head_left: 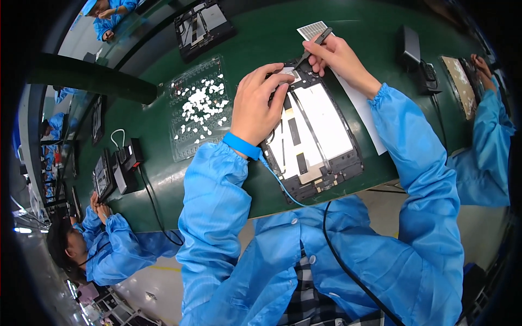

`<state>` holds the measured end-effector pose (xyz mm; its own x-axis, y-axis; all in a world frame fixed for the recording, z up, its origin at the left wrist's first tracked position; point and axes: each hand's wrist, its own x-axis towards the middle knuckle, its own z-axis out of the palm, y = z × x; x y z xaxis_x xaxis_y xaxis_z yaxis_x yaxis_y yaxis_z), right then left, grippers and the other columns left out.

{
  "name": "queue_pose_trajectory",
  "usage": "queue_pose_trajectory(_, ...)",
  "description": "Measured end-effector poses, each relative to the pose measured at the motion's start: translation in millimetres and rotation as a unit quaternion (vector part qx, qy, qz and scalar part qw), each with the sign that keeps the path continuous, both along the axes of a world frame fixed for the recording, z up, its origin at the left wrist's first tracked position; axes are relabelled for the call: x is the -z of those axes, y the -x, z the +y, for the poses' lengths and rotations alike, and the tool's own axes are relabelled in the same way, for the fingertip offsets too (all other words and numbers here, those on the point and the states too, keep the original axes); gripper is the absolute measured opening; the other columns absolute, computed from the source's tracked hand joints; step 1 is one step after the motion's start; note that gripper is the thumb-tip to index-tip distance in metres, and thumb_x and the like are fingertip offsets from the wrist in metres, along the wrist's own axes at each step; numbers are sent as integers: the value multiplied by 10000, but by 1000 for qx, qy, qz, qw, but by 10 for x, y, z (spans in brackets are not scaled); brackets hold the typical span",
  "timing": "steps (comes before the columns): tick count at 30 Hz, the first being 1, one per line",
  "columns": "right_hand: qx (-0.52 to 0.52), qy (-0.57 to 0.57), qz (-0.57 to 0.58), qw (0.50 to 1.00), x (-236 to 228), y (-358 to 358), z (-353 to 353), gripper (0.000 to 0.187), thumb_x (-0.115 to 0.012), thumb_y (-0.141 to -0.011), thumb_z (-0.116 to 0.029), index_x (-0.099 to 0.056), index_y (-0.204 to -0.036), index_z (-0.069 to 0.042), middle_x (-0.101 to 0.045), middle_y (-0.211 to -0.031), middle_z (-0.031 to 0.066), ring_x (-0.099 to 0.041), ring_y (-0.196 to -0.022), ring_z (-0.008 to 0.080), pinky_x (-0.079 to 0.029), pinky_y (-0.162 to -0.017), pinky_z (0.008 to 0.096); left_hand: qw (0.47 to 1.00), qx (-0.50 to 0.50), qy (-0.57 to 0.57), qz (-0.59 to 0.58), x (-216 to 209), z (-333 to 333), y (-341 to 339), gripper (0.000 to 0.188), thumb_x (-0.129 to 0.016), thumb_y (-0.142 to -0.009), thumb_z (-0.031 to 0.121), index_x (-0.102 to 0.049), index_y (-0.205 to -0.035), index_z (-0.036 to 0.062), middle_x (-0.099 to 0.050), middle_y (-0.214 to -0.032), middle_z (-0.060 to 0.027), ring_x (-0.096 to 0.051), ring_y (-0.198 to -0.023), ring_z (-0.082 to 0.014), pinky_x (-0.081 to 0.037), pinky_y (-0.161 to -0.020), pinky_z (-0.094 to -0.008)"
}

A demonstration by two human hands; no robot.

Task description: The person assembles tablet devices by placing internal components and small parts into a tablet chassis, then applies adhesive strips to secure them. Tweezers and a pry tool are used to manipulate the small parts and adhesive.

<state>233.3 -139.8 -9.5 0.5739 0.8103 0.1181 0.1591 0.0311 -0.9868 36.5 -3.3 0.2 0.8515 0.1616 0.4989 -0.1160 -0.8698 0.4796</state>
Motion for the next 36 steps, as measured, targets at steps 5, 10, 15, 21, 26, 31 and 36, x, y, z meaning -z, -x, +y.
queue_pose_trajectory(5,12,26,-26,999,11,-24,-42,293,-634,-984,-318,-581,-986,-30,-624,-788,48,-611,-625,92,-491,-540,210,1000,4,-9,-5,-15,-65,-47,163,-636,-907,145,-722,-1040,105,-632,-1209,-94,-586,-1113,-318,-438,-989,-443)
queue_pose_trajectory(10,48,-87,-40,994,37,1,-2,253,-644,-981,-247,-614,-1044,-4,-669,-826,81,-646,-659,110,-521,-579,228,993,20,-114,-10,-80,-52,-46,191,-622,-919,170,-709,-1072,95,-627,-1210,-73,-558,-1194,-281,-390,-1071,-455)
queue_pose_trajectory(15,74,-123,-38,989,6,49,27,222,-634,-988,-212,-628,-1088,-15,-690,-886,89,-604,-652,86,-490,-583,222,987,33,-154,27,-80,-9,24,267,-589,-938,167,-645,-1177,61,-624,-1266,-85,-529,-1269,-284,-349,-1124,-470)
queue_pose_trajectory(21,42,-127,-148,980,-180,265,-132,244,-520,-1047,-179,-630,-1201,-25,-727,-991,108,-604,-695,77,-465,-629,210,992,27,-108,-56,-404,-64,526,349,-708,-844,152,-647,-1185,111,-661,-1165,-69,-615,-1088,-281,-479,-982,-402)
queue_pose_trajectory(26,-114,-65,-229,965,-487,825,214,210,-527,-1036,-173,-643,-1123,-21,-738,-1000,70,-668,-811,130,-533,-732,268,978,-174,-20,-116,-311,819,1417,204,-688,-804,14,-707,-989,97,-667,-992,-87,-649,-890,-302,-530,-771,-381)
queue_pose_trajectory(31,-266,37,-372,889,-534,1391,928,230,-691,-874,-32,-637,-1097,-53,-721,-1045,106,-707,-903,248,-546,-797,306,970,-229,70,-40,83,1316,1814,138,-711,-853,94,-677,-986,76,-630,-998,-52,-650,-872,-226,-520,-741,-340)
queue_pose_trajectory(36,-175,-20,-491,853,-526,1308,1261,181,-685,-877,-95,-642,-1052,-114,-736,-926,72,-707,-820,278,-550,-708,348,971,-238,-5,-24,140,1309,1775,240,-722,-856,131,-655,-1080,77,-601,-1057,-59,-627,-899,-225,-516,-792,-332)
